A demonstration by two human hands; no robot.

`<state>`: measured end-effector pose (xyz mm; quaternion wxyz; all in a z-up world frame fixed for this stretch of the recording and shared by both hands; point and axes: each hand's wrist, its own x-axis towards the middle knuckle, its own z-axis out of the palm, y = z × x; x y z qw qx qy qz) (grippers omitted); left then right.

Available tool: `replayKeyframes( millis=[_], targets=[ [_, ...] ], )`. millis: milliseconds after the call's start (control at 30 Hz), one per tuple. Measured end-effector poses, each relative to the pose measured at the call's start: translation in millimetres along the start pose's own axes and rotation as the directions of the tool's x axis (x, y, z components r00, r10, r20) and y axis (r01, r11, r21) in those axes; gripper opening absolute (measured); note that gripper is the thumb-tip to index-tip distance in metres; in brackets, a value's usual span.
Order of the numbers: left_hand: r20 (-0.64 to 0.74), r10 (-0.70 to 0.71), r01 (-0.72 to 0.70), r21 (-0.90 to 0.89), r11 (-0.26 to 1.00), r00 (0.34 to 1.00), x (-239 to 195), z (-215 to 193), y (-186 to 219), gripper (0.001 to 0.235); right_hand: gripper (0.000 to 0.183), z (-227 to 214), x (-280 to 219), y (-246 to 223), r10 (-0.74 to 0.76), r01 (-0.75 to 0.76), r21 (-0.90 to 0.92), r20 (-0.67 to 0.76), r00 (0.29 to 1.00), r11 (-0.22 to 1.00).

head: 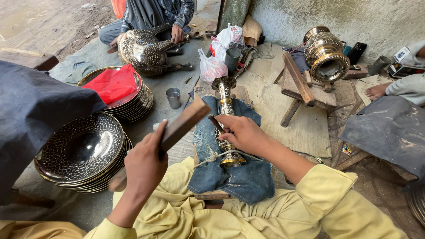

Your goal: The person sits on the floor and uses a hammer and chisel to create a textured pattern on a brass vase. They repeatedly strike the chisel against the vase surface, rotating the vase to cover different areas.

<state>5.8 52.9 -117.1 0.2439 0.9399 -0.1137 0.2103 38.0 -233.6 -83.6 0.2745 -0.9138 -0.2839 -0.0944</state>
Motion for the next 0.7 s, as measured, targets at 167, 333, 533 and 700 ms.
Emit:
replayKeyframes(
  millis=[167, 333, 533, 700],
  targets=[
    [-0.047, -0.008, 0.001, -0.134, 0.991, 0.999, 0.0, 0.9, 2.4, 0.071, 0.047, -0.4, -0.3, 3.1, -0.033, 0.033, 0.008, -0.011, 0.999, 0.999],
    [-0.065, -0.038, 0.02, -0.265, 0.964, 0.997, -1.0, -1.3, 5.9, 0.069, 0.044, -0.5, -0.9, 4.0, 0.009, -0.01, 0.023, 0.017, 1.0, 1.0],
    [-0.131, 0.022, -0.058, -0.281, 0.958, 0.991, 0.3, -0.8, 10.1, 0.067, 0.046, -1.7, -2.7, 5.9, 0.016, -0.016, 0.038, 0.017, 1.0, 0.999],
    [-0.155, -0.005, -0.054, -0.379, 0.924, 0.988, 0.9, -1.2, 8.4, 0.071, 0.043, -3.5, -2.2, 5.2, -0.025, 0.025, 0.034, 0.0, 1.0, 0.999]
  ],
)
